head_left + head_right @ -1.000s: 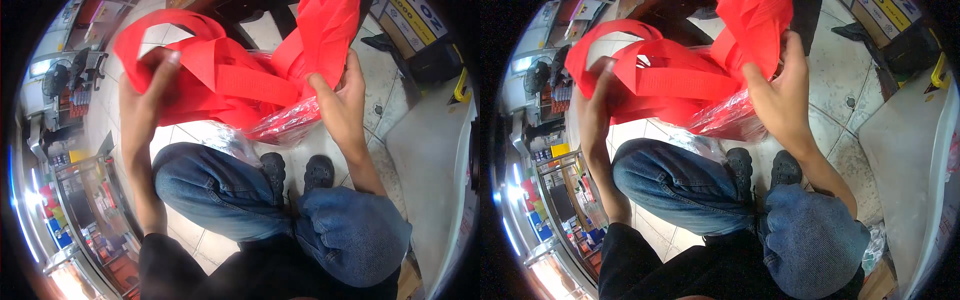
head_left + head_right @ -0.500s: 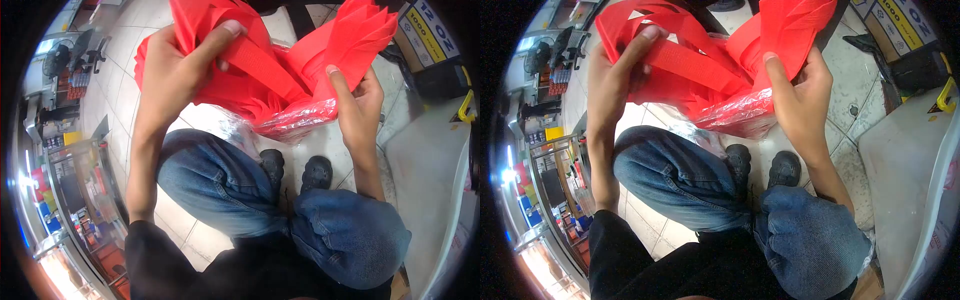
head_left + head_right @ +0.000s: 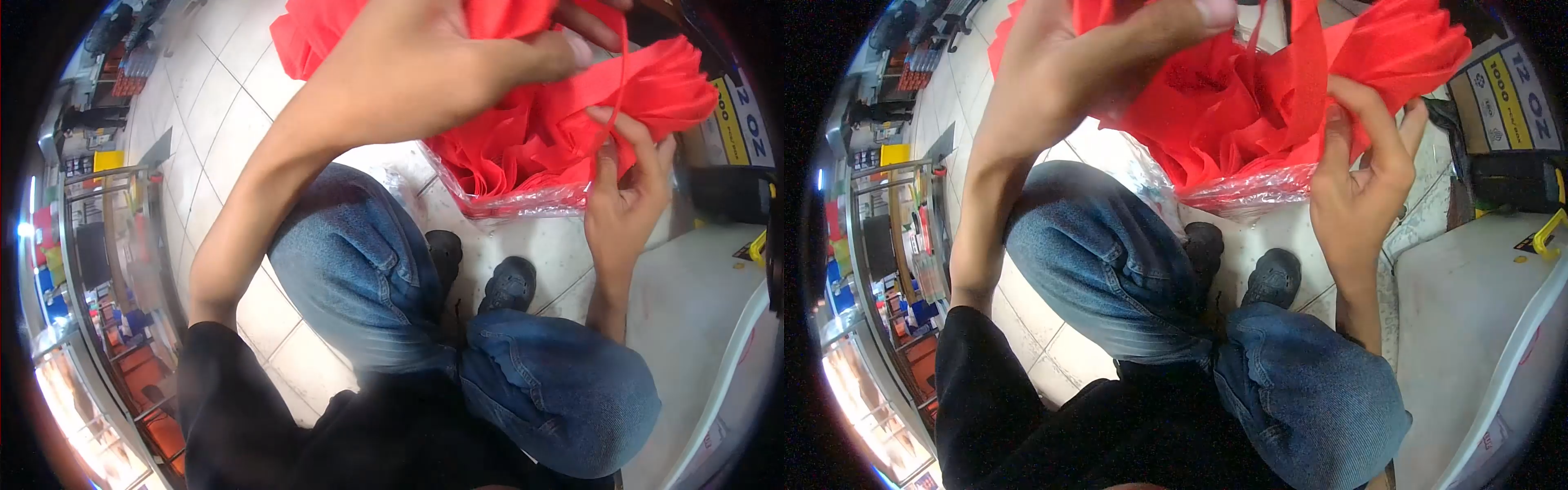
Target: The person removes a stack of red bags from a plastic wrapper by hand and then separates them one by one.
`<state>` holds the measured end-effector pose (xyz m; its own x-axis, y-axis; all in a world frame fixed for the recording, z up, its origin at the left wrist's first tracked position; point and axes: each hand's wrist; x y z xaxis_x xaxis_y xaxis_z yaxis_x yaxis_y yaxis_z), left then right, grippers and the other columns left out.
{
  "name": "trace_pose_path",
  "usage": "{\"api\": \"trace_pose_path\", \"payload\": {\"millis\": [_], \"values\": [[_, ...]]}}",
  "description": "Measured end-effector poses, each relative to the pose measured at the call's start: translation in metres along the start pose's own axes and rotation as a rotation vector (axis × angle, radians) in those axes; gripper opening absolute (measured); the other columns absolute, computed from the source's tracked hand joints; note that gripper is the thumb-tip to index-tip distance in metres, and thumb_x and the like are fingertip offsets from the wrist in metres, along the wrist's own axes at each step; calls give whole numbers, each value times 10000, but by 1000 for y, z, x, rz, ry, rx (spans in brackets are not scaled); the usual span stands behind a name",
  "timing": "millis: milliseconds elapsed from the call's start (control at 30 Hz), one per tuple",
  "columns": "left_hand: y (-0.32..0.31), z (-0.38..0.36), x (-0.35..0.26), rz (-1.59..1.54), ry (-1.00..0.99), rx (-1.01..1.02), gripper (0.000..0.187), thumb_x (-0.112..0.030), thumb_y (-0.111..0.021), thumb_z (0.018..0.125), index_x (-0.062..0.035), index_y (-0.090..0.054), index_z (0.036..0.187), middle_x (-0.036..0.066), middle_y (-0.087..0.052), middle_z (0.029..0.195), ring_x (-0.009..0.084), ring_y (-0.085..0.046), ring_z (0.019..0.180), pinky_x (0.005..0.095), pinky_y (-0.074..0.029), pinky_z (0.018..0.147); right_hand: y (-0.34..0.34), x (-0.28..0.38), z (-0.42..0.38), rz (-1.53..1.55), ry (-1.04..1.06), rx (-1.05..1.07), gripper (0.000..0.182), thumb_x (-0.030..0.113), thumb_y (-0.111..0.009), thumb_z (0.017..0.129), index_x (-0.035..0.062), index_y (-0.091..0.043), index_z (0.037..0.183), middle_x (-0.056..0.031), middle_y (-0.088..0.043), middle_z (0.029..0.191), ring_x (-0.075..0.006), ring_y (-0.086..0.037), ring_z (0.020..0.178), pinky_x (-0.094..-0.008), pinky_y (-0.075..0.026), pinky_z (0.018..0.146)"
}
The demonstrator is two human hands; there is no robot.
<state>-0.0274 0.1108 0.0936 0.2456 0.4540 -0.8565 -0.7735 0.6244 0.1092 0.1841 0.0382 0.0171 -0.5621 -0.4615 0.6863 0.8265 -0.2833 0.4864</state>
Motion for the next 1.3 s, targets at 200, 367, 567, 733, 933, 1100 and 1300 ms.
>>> {"api": "trace_pose_path", "payload": {"millis": [200, 367, 567, 733, 933, 1100, 1300], "values": [[-31, 8, -61, 205, 202, -72, 421, -93, -615, 947, 49, -492, 1324, 161, -594, 1248, 225, -578, 1187, 351, -478, 1018, 3, 14, 1, 613, -246, 62, 312, -12, -627, 903, -23, -626, 1215, -121, -577, 1147, -222, -517, 1158, -285, -370, 999], [-6, 0, -24, 183, -32, 72, 428, -99, -621, 937, 49, -496, 1319, 161, -594, 1248, 236, -581, 1190, 362, -479, 1016, -5, 11, 0, 283, -250, 124, 173, 83, -678, 914, -48, -630, 1017, -61, -594, 952, -123, -557, 880, -243, -426, 780], [-36, -9, -73, 406, 471, -469, 374, -169, -615, 926, 16, -579, 1249, 101, -654, 1041, 152, -623, 874, 255, -484, 753, 10, -11, -3, 508, -402, -73, 103, 111, -574, 995, 13, -597, 1017, -3, -587, 940, -58, -515, 858, -209, -413, 769], [-7, -31, -91, 774, 701, -553, 433, -261, -683, 874, -14, -629, 1225, 95, -683, 922, 116, -665, 699, 201, -514, 631, 8, -16, -16, 548, -414, -140, 176, 170, -512, 1038, 42, -566, 1146, -21, -610, 1056, -66, -542, 950, -224, -426, 865], [-18, -17, -73, 630, 524, -307, 307, -170, -626, 926, 5, -637, 1178, 107, -699, 1001, 148, -689, 834, 247, -546, 742, 4, -16, -22, 651, -380, -142, 156, 145, -516, 1036, 38, -565, 1139, -25, -611, 1056, -74, -536, 972, -234, -426, 880], [-16, -19, -43, 443, 488, -60, 323, -134, -685, 915, 40, -622, 1180, 135, -689, 1123, 193, -662, 1053, 335, -517, 939, -9, -4, -20, 644, -378, -23, 146, 107, -625, 971, -9, -561, 1031, -17, -555, 920, -85, -492, 865, -219, -407, 791], [-38, -8, -27, 752, 599, 63, 498, -327, -825, 806, 33, -646, 1102, 97, -686, 910, 133, -657, 838, 292, -526, 753, -22, 8, -19, 614, -314, 40, 146, 54, -655, 922, -31, -574, 1009, -54, -583, 870, -105, -536, 857, -250, -442, 798]]}}
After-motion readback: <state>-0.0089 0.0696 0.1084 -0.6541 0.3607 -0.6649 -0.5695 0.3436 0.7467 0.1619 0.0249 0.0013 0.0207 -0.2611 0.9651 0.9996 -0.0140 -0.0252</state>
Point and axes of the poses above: each hand's wrist, its own z-axis towards the middle knuckle, its own y-axis out of the back of the hand, x = y × z
